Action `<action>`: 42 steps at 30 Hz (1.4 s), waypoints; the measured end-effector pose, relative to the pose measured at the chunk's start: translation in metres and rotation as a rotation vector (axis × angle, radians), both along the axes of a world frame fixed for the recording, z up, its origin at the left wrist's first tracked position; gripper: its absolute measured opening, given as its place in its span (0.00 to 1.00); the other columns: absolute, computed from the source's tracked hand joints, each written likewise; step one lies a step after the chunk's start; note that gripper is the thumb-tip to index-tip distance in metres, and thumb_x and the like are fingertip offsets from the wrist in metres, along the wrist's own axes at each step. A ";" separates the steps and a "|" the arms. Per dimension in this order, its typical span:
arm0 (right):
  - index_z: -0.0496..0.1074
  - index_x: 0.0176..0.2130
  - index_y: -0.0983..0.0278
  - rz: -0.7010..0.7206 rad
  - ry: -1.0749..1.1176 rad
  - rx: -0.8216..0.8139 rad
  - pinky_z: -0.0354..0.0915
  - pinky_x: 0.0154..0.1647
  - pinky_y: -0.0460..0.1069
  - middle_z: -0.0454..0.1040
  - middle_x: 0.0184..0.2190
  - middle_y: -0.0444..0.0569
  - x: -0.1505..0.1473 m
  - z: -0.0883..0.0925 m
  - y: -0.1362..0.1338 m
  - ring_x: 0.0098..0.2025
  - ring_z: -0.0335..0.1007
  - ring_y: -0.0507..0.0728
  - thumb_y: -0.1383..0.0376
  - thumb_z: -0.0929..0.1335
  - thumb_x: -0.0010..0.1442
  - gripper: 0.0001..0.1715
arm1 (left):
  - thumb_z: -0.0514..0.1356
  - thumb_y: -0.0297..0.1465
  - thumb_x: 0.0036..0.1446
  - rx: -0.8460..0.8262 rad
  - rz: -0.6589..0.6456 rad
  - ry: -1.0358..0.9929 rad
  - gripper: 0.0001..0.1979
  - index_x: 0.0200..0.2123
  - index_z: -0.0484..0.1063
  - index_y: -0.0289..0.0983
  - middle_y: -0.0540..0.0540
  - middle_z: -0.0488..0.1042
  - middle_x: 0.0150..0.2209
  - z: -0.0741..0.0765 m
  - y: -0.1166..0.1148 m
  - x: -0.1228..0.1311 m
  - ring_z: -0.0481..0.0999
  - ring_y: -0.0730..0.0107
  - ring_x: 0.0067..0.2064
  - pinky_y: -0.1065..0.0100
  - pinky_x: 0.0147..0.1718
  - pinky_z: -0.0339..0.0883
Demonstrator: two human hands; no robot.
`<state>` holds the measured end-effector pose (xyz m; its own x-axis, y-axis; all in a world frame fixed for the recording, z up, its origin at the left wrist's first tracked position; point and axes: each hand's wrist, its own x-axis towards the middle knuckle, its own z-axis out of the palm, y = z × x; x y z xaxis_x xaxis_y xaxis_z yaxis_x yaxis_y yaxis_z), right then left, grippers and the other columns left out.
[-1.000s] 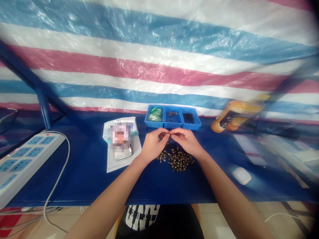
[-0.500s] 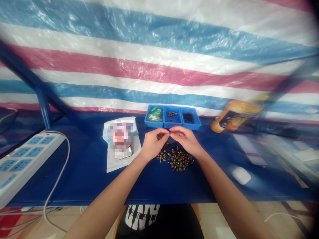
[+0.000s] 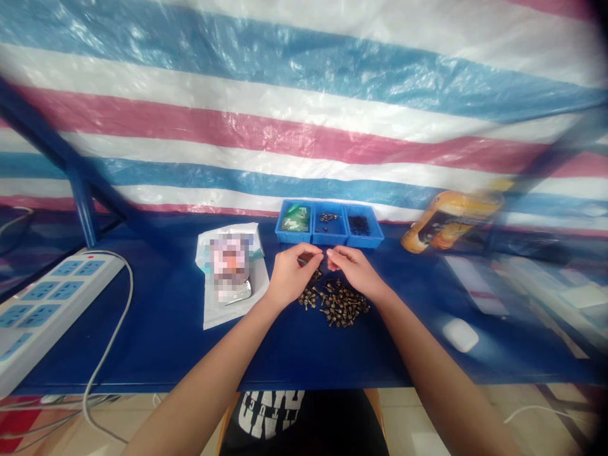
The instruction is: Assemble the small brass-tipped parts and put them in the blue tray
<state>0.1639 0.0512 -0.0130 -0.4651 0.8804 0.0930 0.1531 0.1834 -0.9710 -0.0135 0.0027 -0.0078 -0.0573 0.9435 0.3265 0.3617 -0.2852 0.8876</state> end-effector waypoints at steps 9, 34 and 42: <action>0.71 0.30 0.63 -0.001 0.025 -0.010 0.62 0.38 0.49 0.72 0.28 0.44 0.001 0.000 0.000 0.32 0.67 0.53 0.51 0.66 0.64 0.19 | 0.63 0.36 0.59 0.002 0.015 0.003 0.08 0.38 0.78 0.39 0.49 0.79 0.34 -0.001 0.000 0.000 0.75 0.71 0.31 0.70 0.31 0.68; 0.73 0.33 0.63 -0.015 0.042 -0.022 0.62 0.38 0.49 0.71 0.26 0.43 0.000 0.005 -0.003 0.32 0.67 0.53 0.52 0.69 0.61 0.17 | 0.62 0.34 0.59 0.003 -0.013 0.008 0.07 0.38 0.77 0.39 0.48 0.80 0.35 0.000 0.001 0.000 0.78 0.69 0.35 0.69 0.33 0.70; 0.71 0.29 0.63 -0.023 0.030 -0.006 0.62 0.37 0.49 0.71 0.26 0.44 -0.002 0.004 -0.004 0.31 0.66 0.53 0.51 0.67 0.63 0.20 | 0.62 0.33 0.58 -0.007 -0.044 0.004 0.06 0.38 0.76 0.39 0.48 0.79 0.35 0.001 0.000 0.000 0.78 0.70 0.34 0.70 0.33 0.69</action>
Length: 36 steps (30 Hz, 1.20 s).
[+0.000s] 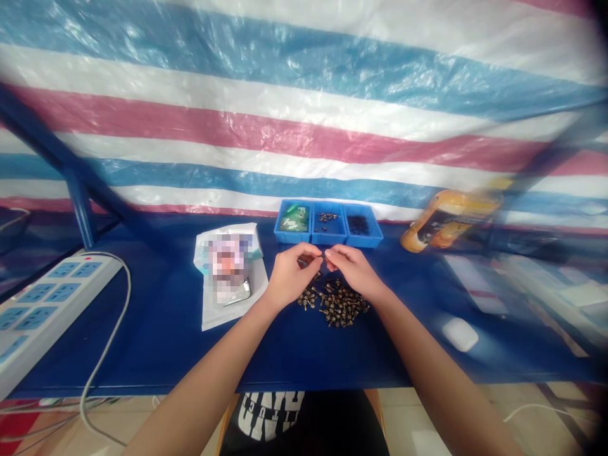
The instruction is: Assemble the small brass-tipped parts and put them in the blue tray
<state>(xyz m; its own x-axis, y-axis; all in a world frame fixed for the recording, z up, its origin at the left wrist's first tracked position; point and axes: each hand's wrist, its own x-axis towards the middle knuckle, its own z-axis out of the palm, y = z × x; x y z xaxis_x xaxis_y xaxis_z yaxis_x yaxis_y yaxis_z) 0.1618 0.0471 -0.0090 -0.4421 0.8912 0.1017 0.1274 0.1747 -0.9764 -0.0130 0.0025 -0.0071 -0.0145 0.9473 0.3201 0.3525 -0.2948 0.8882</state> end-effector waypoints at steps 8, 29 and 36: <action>0.74 0.39 0.62 0.004 0.011 -0.023 0.63 0.38 0.49 0.71 0.28 0.43 0.001 0.000 0.000 0.32 0.67 0.53 0.52 0.70 0.60 0.16 | 0.61 0.34 0.58 -0.003 0.009 0.008 0.06 0.37 0.76 0.39 0.48 0.79 0.34 0.000 0.000 -0.001 0.77 0.69 0.34 0.69 0.33 0.69; 0.75 0.41 0.60 -0.245 -0.161 0.132 0.66 0.35 0.52 0.76 0.30 0.46 0.008 -0.014 0.011 0.31 0.71 0.56 0.55 0.68 0.61 0.13 | 0.60 0.34 0.60 0.013 0.130 0.029 0.08 0.40 0.76 0.40 0.48 0.80 0.37 -0.006 0.006 -0.006 0.77 0.69 0.35 0.69 0.35 0.69; 0.78 0.46 0.58 -0.015 -0.544 0.483 0.65 0.47 0.54 0.77 0.43 0.50 0.005 -0.015 0.005 0.45 0.72 0.59 0.67 0.64 0.64 0.15 | 0.59 0.34 0.60 0.006 0.249 0.049 0.07 0.40 0.74 0.40 0.55 0.66 0.20 -0.003 0.008 -0.014 0.66 0.73 0.23 0.70 0.28 0.61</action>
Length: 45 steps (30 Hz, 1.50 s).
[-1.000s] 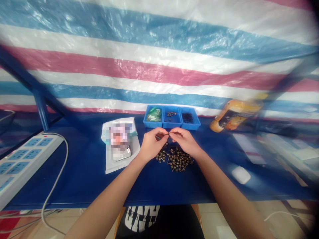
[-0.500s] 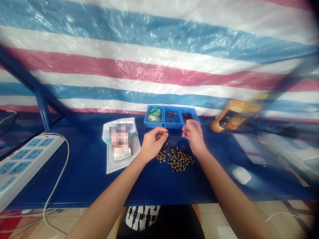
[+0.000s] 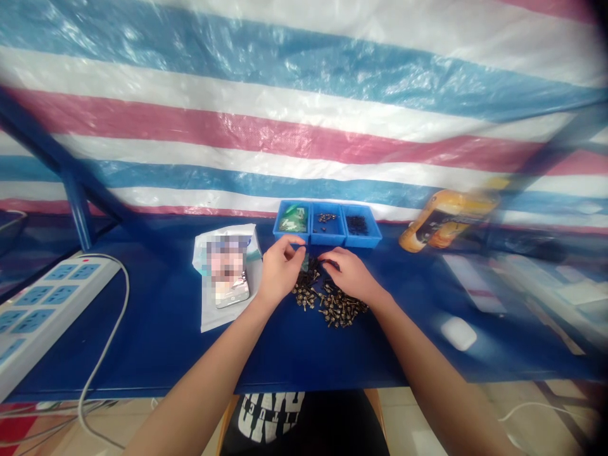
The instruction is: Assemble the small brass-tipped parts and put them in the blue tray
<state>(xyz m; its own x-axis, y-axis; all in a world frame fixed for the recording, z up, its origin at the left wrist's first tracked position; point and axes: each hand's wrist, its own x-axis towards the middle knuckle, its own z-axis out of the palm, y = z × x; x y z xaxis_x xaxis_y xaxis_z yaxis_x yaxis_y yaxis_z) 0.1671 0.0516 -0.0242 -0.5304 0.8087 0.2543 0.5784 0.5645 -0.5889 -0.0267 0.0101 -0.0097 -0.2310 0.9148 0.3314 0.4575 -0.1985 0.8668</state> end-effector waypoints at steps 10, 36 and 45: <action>0.71 0.59 0.57 -0.048 -0.091 0.044 0.63 0.54 0.56 0.74 0.48 0.53 -0.007 -0.004 -0.001 0.52 0.69 0.62 0.65 0.64 0.67 0.23 | 0.62 0.29 0.52 -0.033 0.095 0.510 0.11 0.41 0.77 0.43 0.42 0.75 0.48 -0.007 -0.006 0.005 0.70 0.49 0.51 0.54 0.51 0.64; 0.77 0.43 0.61 0.015 0.427 -0.219 0.66 0.43 0.51 0.78 0.41 0.48 -0.012 0.010 -0.006 0.41 0.72 0.57 0.57 0.68 0.63 0.12 | 0.55 0.35 0.66 0.144 -0.095 0.222 0.11 0.45 0.76 0.40 0.48 0.81 0.41 0.008 -0.011 0.010 0.78 0.69 0.36 0.69 0.38 0.69; 0.75 0.37 0.63 0.013 0.609 -0.423 0.64 0.38 0.50 0.75 0.33 0.45 -0.008 0.013 -0.005 0.34 0.69 0.55 0.53 0.71 0.59 0.15 | 0.63 0.37 0.60 0.029 -0.163 -0.009 0.22 0.57 0.68 0.42 0.54 0.68 0.24 0.005 -0.007 0.010 0.67 0.72 0.25 0.70 0.26 0.62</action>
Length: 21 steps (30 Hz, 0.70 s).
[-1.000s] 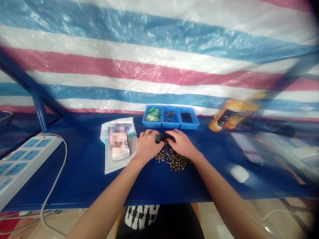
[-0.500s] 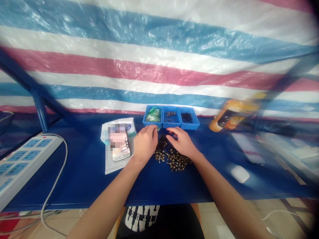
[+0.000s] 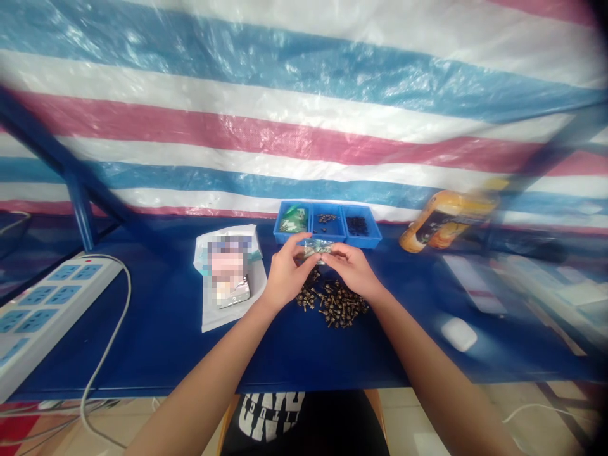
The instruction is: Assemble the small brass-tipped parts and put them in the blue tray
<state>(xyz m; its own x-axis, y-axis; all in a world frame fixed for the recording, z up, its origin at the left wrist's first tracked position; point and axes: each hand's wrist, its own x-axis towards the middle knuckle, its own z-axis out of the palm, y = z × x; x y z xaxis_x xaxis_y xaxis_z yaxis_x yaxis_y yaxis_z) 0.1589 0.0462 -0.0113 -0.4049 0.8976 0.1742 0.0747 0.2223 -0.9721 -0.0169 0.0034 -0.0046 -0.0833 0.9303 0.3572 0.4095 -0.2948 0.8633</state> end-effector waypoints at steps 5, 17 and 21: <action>0.74 0.33 0.63 -0.002 -0.016 -0.013 0.62 0.36 0.50 0.74 0.29 0.44 0.000 0.004 -0.001 0.32 0.67 0.53 0.54 0.72 0.58 0.15 | 0.63 0.35 0.60 -0.016 -0.013 -0.068 0.22 0.57 0.68 0.42 0.57 0.58 0.22 -0.001 0.001 0.001 0.59 0.75 0.23 0.71 0.25 0.56; 0.75 0.32 0.63 0.022 0.019 -0.011 0.63 0.38 0.51 0.76 0.30 0.45 0.001 0.005 -0.001 0.33 0.70 0.54 0.54 0.73 0.58 0.15 | 0.63 0.34 0.59 -0.017 -0.036 -0.122 0.19 0.54 0.70 0.41 0.55 0.64 0.23 0.001 -0.001 0.003 0.60 0.76 0.24 0.72 0.24 0.55; 0.74 0.32 0.63 0.031 0.024 -0.010 0.64 0.39 0.51 0.75 0.29 0.45 0.002 0.004 -0.001 0.33 0.70 0.54 0.54 0.73 0.58 0.15 | 0.63 0.34 0.59 -0.010 -0.039 -0.118 0.17 0.52 0.70 0.41 0.55 0.66 0.23 0.000 -0.002 0.004 0.61 0.75 0.23 0.71 0.24 0.55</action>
